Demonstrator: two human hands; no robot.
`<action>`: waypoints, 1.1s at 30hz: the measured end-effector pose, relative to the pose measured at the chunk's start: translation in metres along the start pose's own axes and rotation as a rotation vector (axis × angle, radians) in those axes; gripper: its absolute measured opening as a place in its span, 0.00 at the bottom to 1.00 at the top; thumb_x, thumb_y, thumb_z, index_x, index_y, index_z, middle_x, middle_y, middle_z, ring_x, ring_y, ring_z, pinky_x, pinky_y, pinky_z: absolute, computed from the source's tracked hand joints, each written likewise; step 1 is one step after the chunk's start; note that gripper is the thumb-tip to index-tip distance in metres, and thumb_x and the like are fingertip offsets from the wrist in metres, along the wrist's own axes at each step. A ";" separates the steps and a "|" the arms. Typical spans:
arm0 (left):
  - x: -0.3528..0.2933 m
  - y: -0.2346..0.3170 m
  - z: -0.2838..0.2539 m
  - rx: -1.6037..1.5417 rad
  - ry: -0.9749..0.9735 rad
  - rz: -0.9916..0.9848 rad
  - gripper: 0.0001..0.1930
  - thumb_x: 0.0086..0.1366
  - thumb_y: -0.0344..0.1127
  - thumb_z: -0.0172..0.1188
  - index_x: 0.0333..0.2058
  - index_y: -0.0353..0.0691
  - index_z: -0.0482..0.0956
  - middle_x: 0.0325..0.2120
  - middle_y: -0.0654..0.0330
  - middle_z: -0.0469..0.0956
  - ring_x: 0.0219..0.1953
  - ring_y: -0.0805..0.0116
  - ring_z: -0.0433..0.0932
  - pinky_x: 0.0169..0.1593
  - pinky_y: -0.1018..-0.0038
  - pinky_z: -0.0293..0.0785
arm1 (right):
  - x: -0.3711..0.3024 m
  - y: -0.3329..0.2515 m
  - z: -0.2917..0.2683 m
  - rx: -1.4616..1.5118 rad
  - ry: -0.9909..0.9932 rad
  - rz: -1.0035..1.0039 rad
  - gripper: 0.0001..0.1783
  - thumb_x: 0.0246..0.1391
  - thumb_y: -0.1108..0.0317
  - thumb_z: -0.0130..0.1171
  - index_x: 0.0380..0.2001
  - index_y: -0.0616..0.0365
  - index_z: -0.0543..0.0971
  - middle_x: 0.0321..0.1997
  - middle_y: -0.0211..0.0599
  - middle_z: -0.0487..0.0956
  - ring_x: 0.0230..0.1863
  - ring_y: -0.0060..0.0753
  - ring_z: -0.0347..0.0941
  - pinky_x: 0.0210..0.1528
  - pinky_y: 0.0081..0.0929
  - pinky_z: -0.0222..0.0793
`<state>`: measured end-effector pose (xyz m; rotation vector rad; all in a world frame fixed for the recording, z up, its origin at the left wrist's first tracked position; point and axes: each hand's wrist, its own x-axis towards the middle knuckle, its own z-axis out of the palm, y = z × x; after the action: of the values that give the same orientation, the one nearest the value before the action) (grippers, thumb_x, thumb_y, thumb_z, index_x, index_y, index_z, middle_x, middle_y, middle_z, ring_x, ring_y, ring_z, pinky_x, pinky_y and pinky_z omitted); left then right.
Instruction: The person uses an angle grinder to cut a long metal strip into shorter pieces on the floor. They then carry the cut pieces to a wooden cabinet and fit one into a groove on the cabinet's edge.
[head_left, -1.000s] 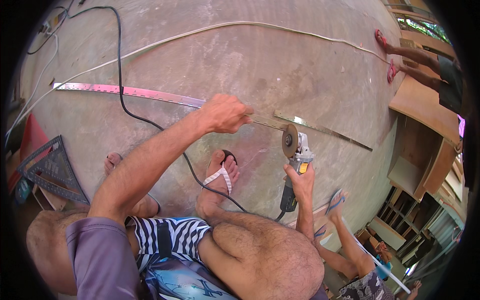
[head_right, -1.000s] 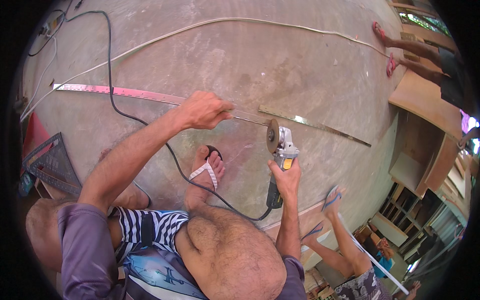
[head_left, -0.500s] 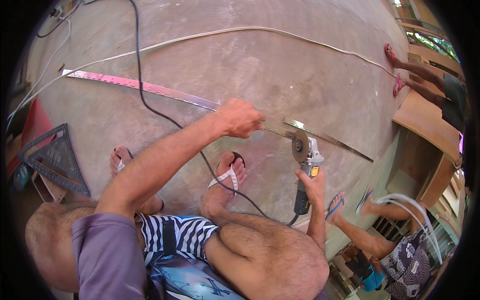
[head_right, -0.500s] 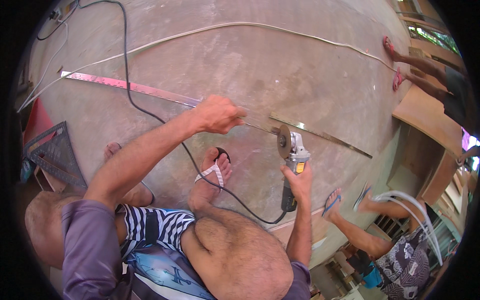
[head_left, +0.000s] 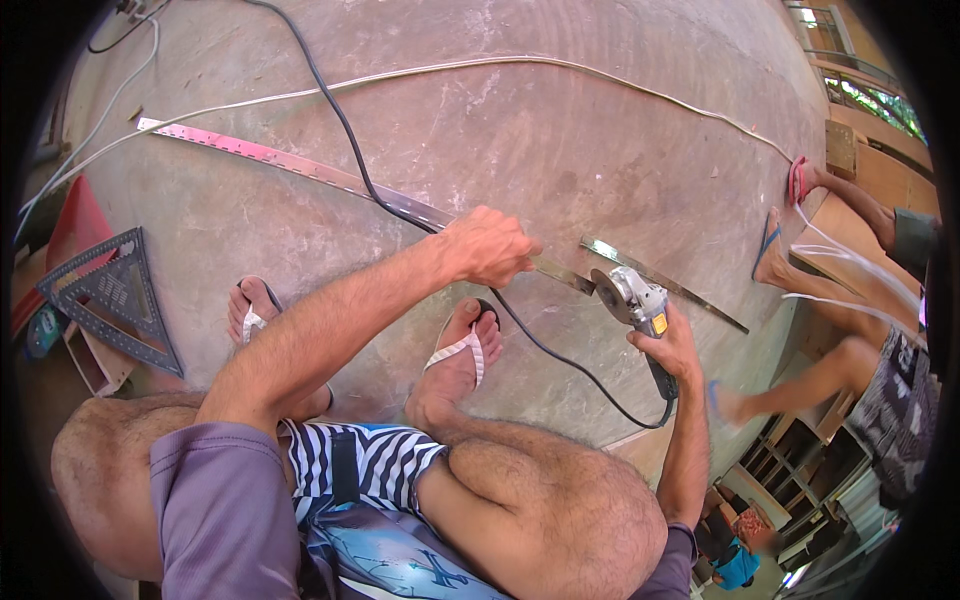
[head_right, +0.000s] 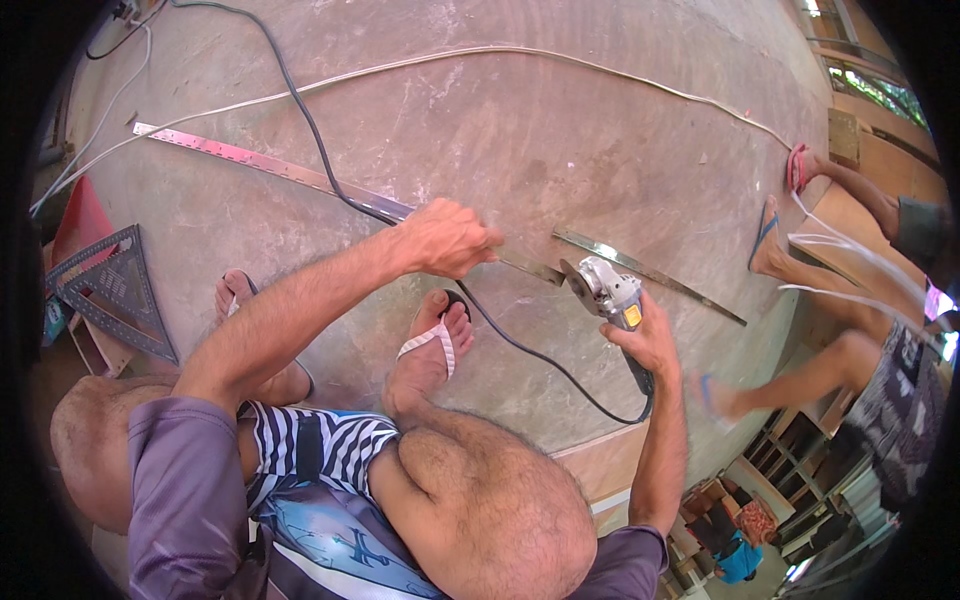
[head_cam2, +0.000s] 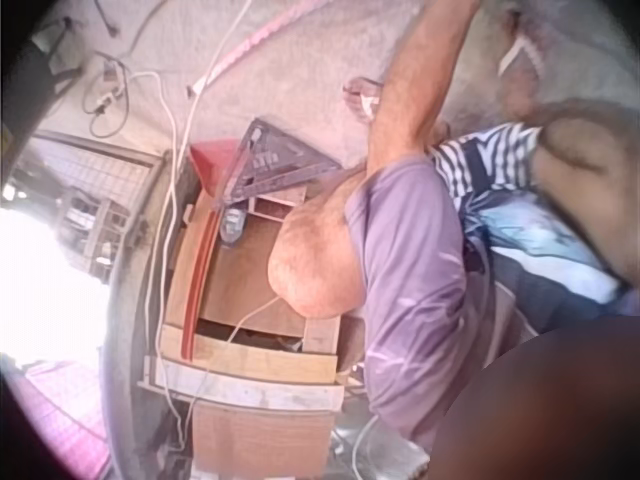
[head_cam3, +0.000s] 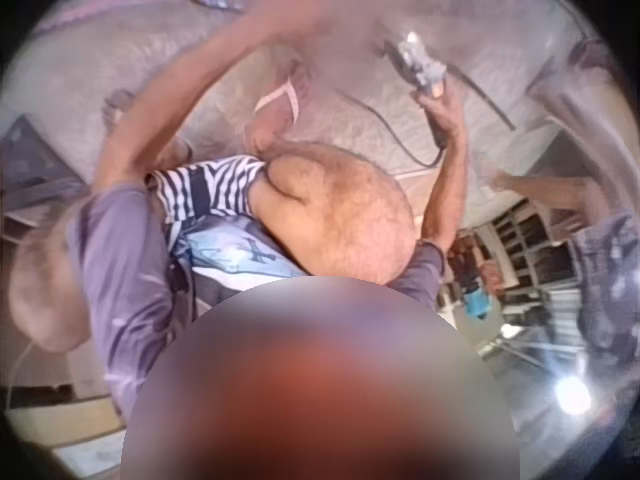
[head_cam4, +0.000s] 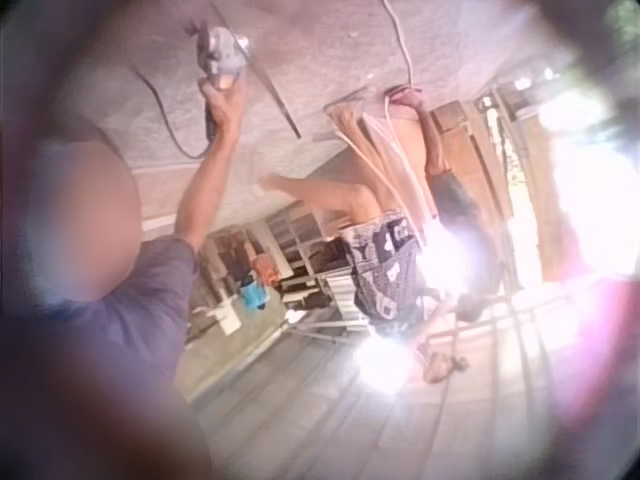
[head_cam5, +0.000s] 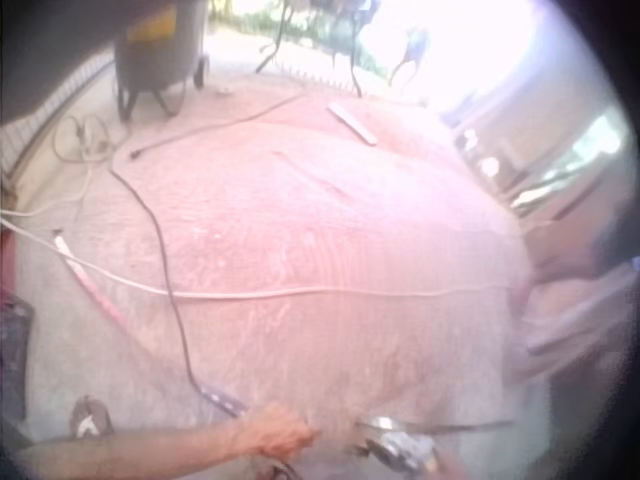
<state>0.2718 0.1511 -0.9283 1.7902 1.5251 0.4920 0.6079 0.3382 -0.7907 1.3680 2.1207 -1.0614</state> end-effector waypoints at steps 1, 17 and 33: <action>0.000 0.001 0.000 -0.002 -0.001 0.001 0.12 0.75 0.47 0.66 0.43 0.44 0.84 0.26 0.49 0.86 0.33 0.42 0.88 0.34 0.50 0.81 | 0.000 0.000 -0.001 0.013 -0.009 0.007 0.37 0.44 0.60 0.79 0.59 0.61 0.81 0.46 0.39 0.88 0.45 0.35 0.84 0.53 0.36 0.80; 0.018 -0.005 -0.015 -0.043 -0.011 -0.039 0.15 0.76 0.48 0.63 0.49 0.46 0.88 0.31 0.46 0.87 0.38 0.40 0.87 0.41 0.47 0.81 | -0.074 0.019 0.120 0.665 0.373 0.361 0.32 0.52 0.66 0.78 0.58 0.63 0.76 0.41 0.39 0.84 0.34 0.32 0.84 0.38 0.34 0.82; 0.020 -0.005 -0.017 -0.037 0.093 -0.003 0.14 0.76 0.46 0.64 0.49 0.43 0.87 0.29 0.47 0.87 0.34 0.39 0.86 0.38 0.48 0.78 | -0.088 0.003 0.134 0.372 0.628 0.213 0.40 0.47 0.65 0.80 0.59 0.62 0.69 0.45 0.50 0.85 0.46 0.55 0.86 0.49 0.46 0.81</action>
<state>0.2611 0.1748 -0.9242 1.7585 1.5707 0.6053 0.6400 0.1828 -0.8168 2.2980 2.1638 -1.0706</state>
